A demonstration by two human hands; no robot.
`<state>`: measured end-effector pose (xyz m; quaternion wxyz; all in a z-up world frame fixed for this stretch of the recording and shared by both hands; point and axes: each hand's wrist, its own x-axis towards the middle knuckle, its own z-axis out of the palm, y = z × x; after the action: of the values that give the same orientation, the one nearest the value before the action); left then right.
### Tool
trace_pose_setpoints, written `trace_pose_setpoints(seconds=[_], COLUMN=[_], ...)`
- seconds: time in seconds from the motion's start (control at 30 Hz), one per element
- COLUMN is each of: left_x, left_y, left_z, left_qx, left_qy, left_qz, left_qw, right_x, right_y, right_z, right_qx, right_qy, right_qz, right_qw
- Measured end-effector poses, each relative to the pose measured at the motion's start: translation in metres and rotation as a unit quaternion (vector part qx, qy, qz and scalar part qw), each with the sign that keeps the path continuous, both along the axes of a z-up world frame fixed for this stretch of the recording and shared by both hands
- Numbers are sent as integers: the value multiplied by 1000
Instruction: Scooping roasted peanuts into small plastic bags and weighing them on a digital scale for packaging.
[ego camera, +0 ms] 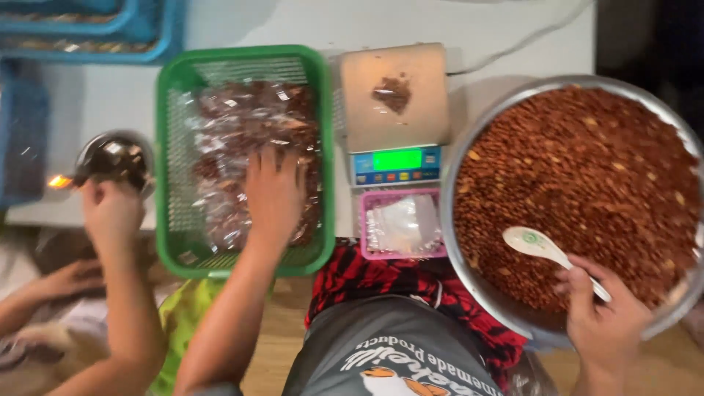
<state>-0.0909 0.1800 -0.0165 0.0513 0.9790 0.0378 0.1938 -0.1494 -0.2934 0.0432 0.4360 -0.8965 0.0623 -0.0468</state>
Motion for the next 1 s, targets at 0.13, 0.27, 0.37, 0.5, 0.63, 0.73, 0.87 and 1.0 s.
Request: trace_pose_setpoints(seconds=[0.13, 0.27, 0.37, 0.5, 0.63, 0.73, 0.87, 1.0], left_x=[-11, 4, 18, -7, -17, -24, -20, -11], left_y=[-117, -167, -164, -148, -128, -134, -145, -150], left_z=[-4, -49, -69, 7, 29, 51, 55, 45], left_qx=[-338, -180, -153, -118, -244, -484, -621, -629], left_qy=[97, 369, 411, 233, 165, 203, 121, 60], left_qz=[-210, -146, -144, -160, -174, -105, -62, -150], left_qw=[912, 900, 887, 952, 940, 845, 772, 760], right_x=[5, 12, 13, 21, 36, 43, 42, 29], right_y=[3, 16, 7, -2, 13, 39, 37, 20], right_z=[4, 24, 9, -4, -26, -39, -34, -23], right_qx=[-58, -160, -231, -317, -330, -180, 50, 220], right_qy=[8, -26, -45, -35, 136, 179, 147, 105], right_qz=[-12, 39, 39, 58, 56, 54, -54, -107], right_qw=[998, 986, 971, 946, 932, 966, 986, 964])
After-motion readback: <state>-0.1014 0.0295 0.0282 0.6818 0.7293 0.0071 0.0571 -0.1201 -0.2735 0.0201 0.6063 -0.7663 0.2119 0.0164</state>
